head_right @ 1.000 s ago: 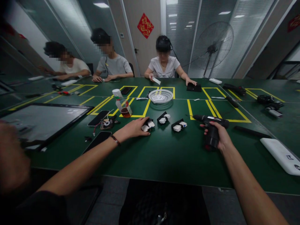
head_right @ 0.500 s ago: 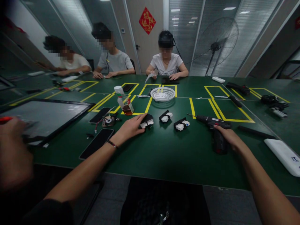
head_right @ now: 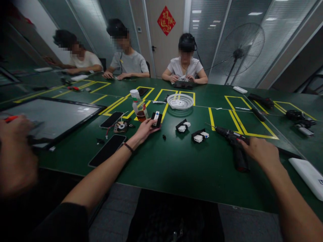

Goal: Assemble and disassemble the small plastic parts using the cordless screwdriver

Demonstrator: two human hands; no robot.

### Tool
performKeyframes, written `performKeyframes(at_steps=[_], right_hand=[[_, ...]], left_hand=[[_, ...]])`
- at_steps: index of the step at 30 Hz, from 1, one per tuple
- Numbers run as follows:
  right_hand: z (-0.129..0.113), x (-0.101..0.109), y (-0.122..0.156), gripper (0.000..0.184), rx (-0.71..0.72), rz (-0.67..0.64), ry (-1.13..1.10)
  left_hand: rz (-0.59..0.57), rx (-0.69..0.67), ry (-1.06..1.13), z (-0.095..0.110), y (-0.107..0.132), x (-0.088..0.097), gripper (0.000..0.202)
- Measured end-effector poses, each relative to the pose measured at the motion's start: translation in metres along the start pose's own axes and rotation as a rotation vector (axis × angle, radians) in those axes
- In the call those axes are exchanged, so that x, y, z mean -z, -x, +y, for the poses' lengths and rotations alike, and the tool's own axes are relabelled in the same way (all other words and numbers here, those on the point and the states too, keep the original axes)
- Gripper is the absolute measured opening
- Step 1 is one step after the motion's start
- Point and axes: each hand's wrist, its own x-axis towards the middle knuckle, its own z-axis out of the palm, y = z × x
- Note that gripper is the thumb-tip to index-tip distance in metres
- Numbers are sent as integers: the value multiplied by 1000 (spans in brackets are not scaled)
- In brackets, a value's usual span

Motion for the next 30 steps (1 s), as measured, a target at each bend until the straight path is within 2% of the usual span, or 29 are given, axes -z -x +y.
performKeyframes(at_steps=[1, 3, 6, 7, 9, 10, 13, 15, 18, 23, 26, 30], right_hand=[[-11, -16, 15, 22, 126, -41, 163], [-28, -61, 48, 18, 397, -186, 356], [-39, -149, 89, 10, 720, -543, 494], [-38, -179, 97, 12, 811, -637, 557], [-30, -232, 104, 22, 951, -689, 627], [-24, -254, 103, 28, 986, -673, 652], [-4, -297, 92, 38, 1015, -576, 736], [8, -310, 84, 32, 1039, -552, 802], [20, -314, 77, 15, 1113, -555, 890], [26, -304, 76, 18, 1189, -543, 978], [26, -296, 76, 17, 1154, -545, 910], [27, -282, 74, 20, 991, -557, 639]], left_hand=[[-22, 17, 28, -3, 0, 0, 53], [-55, 31, 51, -9, 1, 1, 52], [-58, 11, 49, -17, 3, 1, 56], [-56, -3, 45, -19, 3, 1, 58], [-49, -30, 32, -23, 3, 2, 62], [-42, -41, 26, -24, 2, 3, 63], [-20, -57, 11, -28, -1, 6, 64], [-20, -56, 5, -29, -3, 7, 64], [-34, -56, -5, -29, -2, 6, 63], [-25, -64, -44, -27, 2, 0, 65], [1, -59, -39, -24, 4, -3, 62], [-15, -28, 5, -21, 5, -8, 45]])
